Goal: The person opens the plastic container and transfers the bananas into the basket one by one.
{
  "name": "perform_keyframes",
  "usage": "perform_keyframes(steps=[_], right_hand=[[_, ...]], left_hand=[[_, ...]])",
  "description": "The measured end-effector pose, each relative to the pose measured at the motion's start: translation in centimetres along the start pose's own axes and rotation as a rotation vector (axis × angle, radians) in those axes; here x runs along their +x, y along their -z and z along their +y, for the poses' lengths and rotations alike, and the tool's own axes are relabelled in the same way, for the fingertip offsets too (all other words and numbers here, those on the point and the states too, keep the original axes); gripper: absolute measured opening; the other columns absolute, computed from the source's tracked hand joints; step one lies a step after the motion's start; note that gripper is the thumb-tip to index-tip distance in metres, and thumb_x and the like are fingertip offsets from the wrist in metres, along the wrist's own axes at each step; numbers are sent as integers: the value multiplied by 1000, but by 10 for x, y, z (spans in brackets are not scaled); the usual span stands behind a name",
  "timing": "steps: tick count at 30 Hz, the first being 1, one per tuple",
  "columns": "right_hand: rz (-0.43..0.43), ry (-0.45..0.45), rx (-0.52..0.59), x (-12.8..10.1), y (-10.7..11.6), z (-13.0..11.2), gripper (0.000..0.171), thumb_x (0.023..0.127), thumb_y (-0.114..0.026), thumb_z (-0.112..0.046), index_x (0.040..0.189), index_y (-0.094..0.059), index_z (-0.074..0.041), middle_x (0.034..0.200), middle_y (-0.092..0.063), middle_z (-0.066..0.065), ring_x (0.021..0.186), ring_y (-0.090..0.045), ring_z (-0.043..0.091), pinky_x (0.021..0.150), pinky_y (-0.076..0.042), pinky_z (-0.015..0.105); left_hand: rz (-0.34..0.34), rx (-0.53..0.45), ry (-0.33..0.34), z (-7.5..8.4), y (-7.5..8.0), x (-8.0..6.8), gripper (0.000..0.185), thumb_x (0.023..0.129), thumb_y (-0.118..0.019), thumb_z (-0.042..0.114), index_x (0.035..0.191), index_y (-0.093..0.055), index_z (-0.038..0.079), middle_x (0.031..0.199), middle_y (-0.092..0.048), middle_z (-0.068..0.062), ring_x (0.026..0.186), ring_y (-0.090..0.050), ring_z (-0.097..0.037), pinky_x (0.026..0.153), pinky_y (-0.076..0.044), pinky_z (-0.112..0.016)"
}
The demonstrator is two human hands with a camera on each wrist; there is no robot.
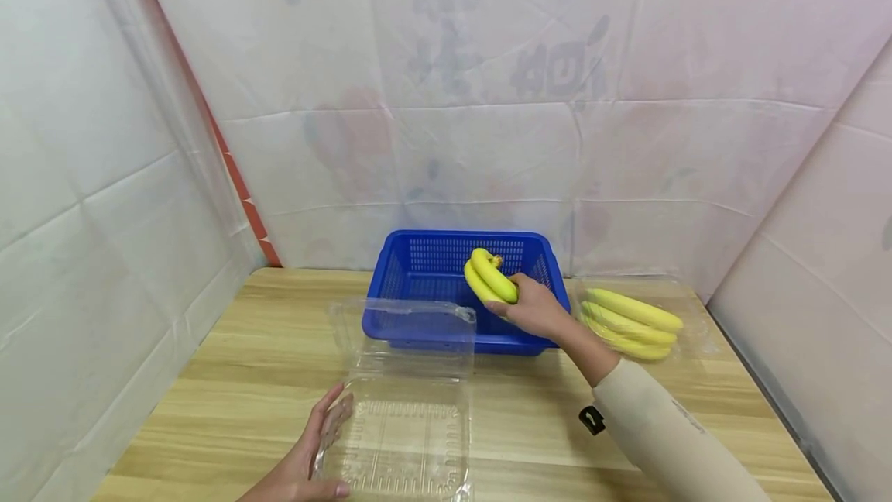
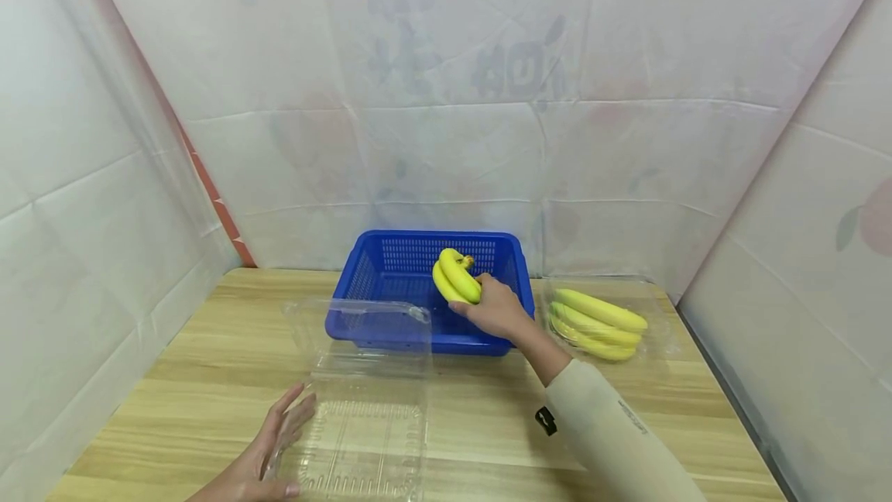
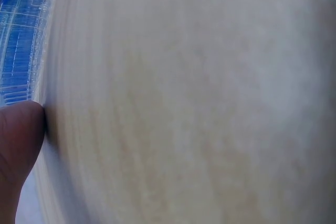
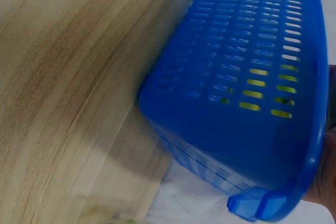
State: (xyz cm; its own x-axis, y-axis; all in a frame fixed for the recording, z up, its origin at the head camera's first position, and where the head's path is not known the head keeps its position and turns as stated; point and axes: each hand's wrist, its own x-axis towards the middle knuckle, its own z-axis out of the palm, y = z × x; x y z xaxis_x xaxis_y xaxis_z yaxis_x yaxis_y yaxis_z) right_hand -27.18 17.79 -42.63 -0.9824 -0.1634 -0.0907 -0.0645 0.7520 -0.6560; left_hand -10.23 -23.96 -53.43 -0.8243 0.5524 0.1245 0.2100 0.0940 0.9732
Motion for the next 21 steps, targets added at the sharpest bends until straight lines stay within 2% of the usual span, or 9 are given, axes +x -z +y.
perform_keyframes(steps=[6, 15, 21], right_hand=[[-75, -40, -58, 7, -2, -1, 65, 96, -77, -46, 134, -56, 2, 96, -62, 9, 79, -57, 22, 67, -45, 32], [-131, -37, -145, 19, -11, 4, 64, 94, -80, -44, 129, -55, 2, 100, -63, 9, 85, -59, 23, 72, -47, 33], [-182, -18, -195, 22, -12, 4, 55, 94, -81, -42, 119, -55, -1, 93, -59, 8, 82, -57, 22, 69, -46, 33]], left_hand=[[-5, 9, -11, -1, 1, 0, 118, 88, -73, 2, 172, 9, 16, 167, 0, -50, 151, -25, 19, 112, -31, -10], [-15, -12, -46, -2, 1, 1, 119, 88, -74, 3, 172, 9, 16, 167, 1, -50, 152, -25, 17, 112, -34, -13], [-24, -20, -41, -3, 0, 1, 118, 88, -73, 4, 172, 10, 15, 166, 2, -51, 151, -25, 18, 111, -34, -12]])
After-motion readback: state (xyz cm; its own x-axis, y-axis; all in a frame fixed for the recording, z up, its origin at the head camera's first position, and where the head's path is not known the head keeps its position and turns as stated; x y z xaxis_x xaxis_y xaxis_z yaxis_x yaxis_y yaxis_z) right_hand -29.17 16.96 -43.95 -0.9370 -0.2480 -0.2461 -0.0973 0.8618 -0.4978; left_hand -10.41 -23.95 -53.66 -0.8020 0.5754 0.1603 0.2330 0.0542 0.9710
